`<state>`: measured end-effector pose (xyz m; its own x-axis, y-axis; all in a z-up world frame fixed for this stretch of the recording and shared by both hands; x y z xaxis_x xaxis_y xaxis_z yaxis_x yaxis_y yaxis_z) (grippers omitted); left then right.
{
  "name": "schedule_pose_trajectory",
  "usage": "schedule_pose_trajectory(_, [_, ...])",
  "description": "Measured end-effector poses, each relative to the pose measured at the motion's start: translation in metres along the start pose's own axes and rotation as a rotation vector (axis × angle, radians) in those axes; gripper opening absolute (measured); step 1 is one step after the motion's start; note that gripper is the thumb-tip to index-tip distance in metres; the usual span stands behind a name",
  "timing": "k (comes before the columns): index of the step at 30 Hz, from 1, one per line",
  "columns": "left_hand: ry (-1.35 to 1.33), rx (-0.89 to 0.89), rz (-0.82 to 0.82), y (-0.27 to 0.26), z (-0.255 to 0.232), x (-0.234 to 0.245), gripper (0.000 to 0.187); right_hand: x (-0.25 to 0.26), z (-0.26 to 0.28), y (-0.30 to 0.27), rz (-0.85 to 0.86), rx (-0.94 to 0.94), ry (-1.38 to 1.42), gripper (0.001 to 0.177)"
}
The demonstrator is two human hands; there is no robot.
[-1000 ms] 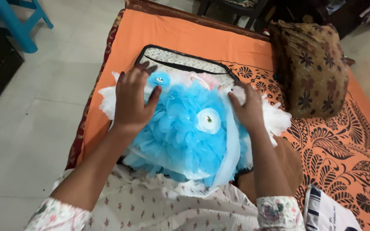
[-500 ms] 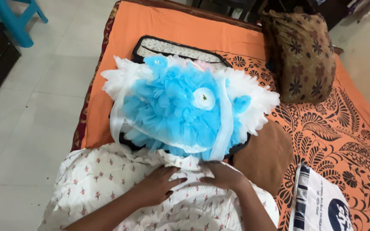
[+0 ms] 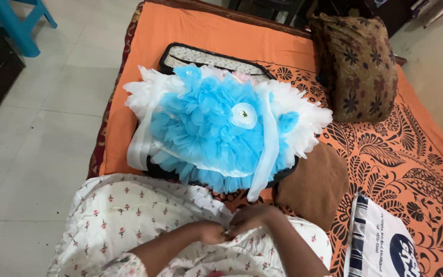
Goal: The person packs a suitcase by arranging black clothing inside, layering several pink and white tutu-style dresses on top, and finally covering the contents with a brown folded cloth.
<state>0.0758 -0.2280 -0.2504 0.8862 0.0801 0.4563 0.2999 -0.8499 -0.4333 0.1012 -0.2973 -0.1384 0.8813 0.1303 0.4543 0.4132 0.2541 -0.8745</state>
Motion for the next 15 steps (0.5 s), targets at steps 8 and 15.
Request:
schedule_pose_trajectory(8, [-0.080, 0.113, -0.419, -0.160, -0.082, 0.135, 0.038, 0.061, -0.046, -0.088, -0.304, 0.683, 1.062, 0.033])
schedule_pose_trajectory(15, [0.024, -0.112, -1.365, -0.290, -0.115, 0.239, 0.025, 0.130, -0.054, -0.158, -1.403, 0.606, 0.906, 0.021])
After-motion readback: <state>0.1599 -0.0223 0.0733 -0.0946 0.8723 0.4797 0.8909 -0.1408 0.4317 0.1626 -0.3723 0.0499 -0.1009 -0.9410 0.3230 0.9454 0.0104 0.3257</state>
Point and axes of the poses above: each hand's wrist, its own y-axis towards the middle knuckle, its own x-axis out of the back of the hand, z = x × y, the point moved 9 cm from there along y, towards the middle knuckle, and after that the axes turned 6 degrees about -x, right-handed, at the moved point
